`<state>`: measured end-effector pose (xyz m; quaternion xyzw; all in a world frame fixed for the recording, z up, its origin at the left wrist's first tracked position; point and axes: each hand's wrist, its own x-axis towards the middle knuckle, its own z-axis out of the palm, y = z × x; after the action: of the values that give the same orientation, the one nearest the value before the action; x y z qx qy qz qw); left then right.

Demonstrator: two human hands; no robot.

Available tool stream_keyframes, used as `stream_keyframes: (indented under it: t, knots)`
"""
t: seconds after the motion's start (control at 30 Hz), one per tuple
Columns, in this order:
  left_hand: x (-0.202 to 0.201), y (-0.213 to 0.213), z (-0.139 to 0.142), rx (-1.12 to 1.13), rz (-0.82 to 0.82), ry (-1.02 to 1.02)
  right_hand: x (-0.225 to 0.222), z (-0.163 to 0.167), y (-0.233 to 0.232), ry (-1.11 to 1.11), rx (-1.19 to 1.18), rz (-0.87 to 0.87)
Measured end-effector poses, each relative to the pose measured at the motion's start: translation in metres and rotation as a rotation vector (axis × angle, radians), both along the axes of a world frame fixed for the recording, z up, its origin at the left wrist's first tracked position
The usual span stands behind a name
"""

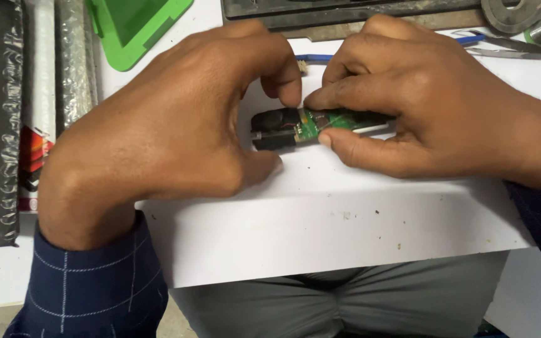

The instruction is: The person cleans a disassembled feature phone housing and a green circuit board with a blue brush, brushes the plastic frame, then uses a soldering iron on the circuit board while holding it steady on the workbench.

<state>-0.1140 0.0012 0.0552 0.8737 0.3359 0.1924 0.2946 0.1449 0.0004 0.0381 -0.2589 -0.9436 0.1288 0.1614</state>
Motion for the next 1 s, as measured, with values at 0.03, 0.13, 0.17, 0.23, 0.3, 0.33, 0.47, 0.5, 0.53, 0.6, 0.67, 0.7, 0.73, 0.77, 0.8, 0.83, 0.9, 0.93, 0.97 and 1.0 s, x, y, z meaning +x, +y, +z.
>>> stream_keyframes:
  t: [0.03, 0.13, 0.17, 0.23, 0.3, 0.33, 0.47, 0.5, 0.53, 0.6, 0.67, 0.7, 0.73, 0.77, 0.8, 0.83, 0.9, 0.93, 0.97, 1.0]
  knots:
    - [-0.0007, 0.0008, -0.0019, 0.015, -0.001, 0.0, 0.0, 0.0003, 0.0002, 0.012, -0.001, 0.009]
    - [-0.0022, 0.0037, -0.0058, 0.036, 0.005, 0.013, -0.0004, 0.0011, 0.0016, 0.033, 0.03, 0.018]
    - [-0.0024, 0.0043, -0.0062, 0.039, 0.008, 0.02, -0.0005, 0.0012, 0.002, 0.012, 0.02, -0.007]
    - [-0.0045, 0.0043, -0.0046, 0.023, 0.039, 0.025, -0.0007, 0.0016, 0.0029, -0.028, 0.0, -0.056]
    - [-0.0048, 0.0046, -0.0032, -0.006, 0.101, 0.072, -0.0009, 0.0018, 0.0037, 0.015, -0.02, -0.079]
    - [-0.0044, 0.0048, -0.0028, -0.028, 0.148, 0.117, -0.0009, 0.0017, 0.004, 0.036, -0.03, -0.091]
    - [-0.0054, 0.0047, -0.0009, 0.058, 0.147, 0.044, -0.0017, 0.001, 0.0057, 0.053, 0.01, -0.089]
    - [-0.0055, 0.0048, -0.0009, 0.039, 0.162, 0.049, -0.0019, 0.0008, 0.006, 0.053, 0.03, -0.073]
    - [-0.0053, 0.005, -0.0012, 0.02, 0.177, 0.053, -0.0022, 0.0007, 0.0063, 0.052, 0.051, -0.057]
    - [-0.0053, 0.0053, -0.0016, 0.032, 0.176, 0.04, -0.0025, 0.0006, 0.0063, 0.046, 0.062, -0.054]
    - [-0.0047, 0.006, -0.0022, 0.096, 0.142, 0.004, -0.0026, 0.0007, 0.006, 0.045, 0.054, -0.062]
    - [-0.0049, 0.006, -0.0021, 0.082, 0.145, -0.005, -0.0027, 0.0007, 0.0058, 0.047, 0.039, -0.071]
    - [-0.0053, 0.006, -0.0018, 0.068, 0.148, -0.014, -0.0027, 0.0008, 0.0057, 0.048, 0.025, -0.08]
    - [-0.0057, 0.0061, -0.0014, 0.053, 0.152, -0.023, -0.0029, 0.0009, 0.0057, 0.046, 0.024, -0.082]
    - [-0.006, 0.0063, -0.001, 0.044, 0.157, -0.018, -0.0029, 0.001, 0.0058, 0.045, 0.023, -0.084]
    - [-0.0061, 0.0064, -0.0005, 0.034, 0.162, -0.013, -0.003, 0.001, 0.006, 0.043, 0.023, -0.086]
    - [-0.0056, 0.0064, 0.0003, 0.034, 0.155, -0.03, -0.0031, 0.0011, 0.0064, 0.029, 0.017, -0.083]
    - [-0.0051, 0.006, 0.0006, 0.044, 0.143, -0.051, -0.0031, 0.0012, 0.0066, 0.023, 0.014, -0.081]
    - [-0.0047, 0.0058, 0.001, 0.054, 0.131, -0.072, -0.0028, 0.0012, 0.0066, 0.039, 0.03, -0.067]
    - [-0.0042, 0.0058, 0.0015, 0.043, 0.13, -0.077, -0.0026, 0.0013, 0.0066, 0.056, 0.046, -0.053]
